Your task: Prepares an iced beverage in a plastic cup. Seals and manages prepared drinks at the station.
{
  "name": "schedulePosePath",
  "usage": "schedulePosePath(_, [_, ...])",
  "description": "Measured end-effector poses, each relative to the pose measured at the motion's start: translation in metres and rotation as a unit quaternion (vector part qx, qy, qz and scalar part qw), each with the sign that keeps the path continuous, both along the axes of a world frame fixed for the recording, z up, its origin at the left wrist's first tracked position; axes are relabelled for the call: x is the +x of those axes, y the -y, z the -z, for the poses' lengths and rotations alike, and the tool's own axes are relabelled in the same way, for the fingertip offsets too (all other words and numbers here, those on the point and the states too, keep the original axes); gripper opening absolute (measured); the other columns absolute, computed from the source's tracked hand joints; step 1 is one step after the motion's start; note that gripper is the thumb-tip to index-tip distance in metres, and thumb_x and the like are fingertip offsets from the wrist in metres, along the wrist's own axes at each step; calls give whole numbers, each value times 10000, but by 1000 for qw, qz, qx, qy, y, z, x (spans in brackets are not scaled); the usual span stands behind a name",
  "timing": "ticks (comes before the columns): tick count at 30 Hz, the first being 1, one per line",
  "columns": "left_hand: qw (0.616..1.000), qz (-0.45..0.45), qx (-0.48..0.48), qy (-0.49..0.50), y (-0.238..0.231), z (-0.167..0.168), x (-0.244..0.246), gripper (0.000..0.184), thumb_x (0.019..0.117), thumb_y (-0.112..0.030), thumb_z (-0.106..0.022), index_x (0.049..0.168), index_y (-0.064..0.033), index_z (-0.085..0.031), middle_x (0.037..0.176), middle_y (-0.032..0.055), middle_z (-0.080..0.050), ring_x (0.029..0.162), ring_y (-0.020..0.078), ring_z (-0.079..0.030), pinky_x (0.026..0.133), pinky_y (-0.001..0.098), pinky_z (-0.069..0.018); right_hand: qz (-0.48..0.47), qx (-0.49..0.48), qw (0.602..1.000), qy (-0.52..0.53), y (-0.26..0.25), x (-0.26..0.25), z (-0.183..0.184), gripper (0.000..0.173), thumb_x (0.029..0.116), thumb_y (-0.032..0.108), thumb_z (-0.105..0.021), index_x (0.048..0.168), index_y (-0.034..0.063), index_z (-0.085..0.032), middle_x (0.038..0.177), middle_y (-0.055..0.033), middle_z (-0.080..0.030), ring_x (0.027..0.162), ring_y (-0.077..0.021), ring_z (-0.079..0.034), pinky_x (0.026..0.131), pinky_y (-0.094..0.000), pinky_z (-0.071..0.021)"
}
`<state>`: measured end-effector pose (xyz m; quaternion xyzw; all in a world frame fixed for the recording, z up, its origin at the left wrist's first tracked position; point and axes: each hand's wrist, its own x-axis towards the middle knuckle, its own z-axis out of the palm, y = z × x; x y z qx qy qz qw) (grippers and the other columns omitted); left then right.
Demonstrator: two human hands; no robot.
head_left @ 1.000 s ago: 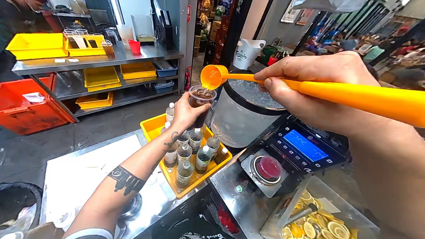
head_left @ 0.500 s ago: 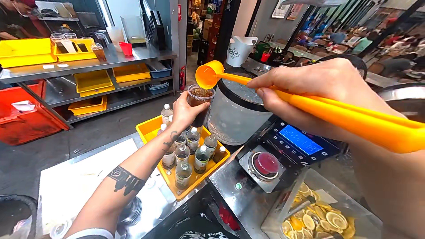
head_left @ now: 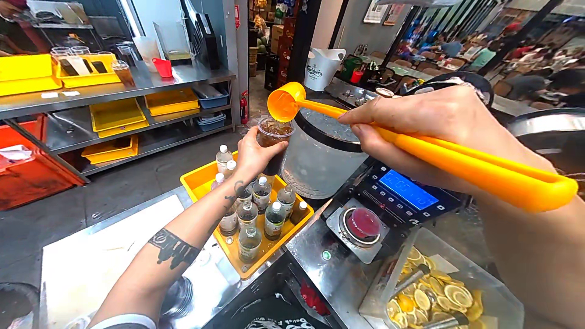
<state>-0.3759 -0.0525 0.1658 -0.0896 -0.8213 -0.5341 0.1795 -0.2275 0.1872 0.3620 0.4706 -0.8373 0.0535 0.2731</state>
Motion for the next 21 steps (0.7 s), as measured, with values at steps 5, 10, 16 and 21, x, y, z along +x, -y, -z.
schedulePosePath(5, [1000,1,6,3,-1,1,-3,722,717,-548,-868,1236,-95,-652,1118,89,-723,1076,204,-690,967,499,-537,-3,1,1000,-3,-1,0,1,270,987,121,-504,1094,53,-743,778,-48,-683,648,-76,-596,556,-251,-451])
schedulePosePath(10, [1000,3,7,2,1,4,-5,723,721,-538,-870,1246,-93,-650,1126,93,-722,1077,214,-688,967,506,-531,-8,5,1000,-10,-3,2,0,277,989,121,-504,1111,53,-743,796,-47,-689,665,-73,-597,578,-243,-462])
schedulePosePath(16, [1000,6,8,2,-1,4,-5,714,722,-529,-873,1240,-93,-650,1133,90,-720,1092,202,-684,978,493,-533,-18,13,1000,-3,-4,-3,4,282,989,121,-506,1125,41,-740,823,-57,-701,687,-92,-619,589,-252,-485])
schedulePosePath(21, [1000,4,4,0,0,2,-6,721,724,-529,-871,1257,-98,-649,1141,86,-721,1095,197,-685,983,491,-534,-16,3,1000,3,-5,-4,7,280,987,117,-508,1122,41,-741,808,-53,-696,673,-80,-610,578,-239,-475])
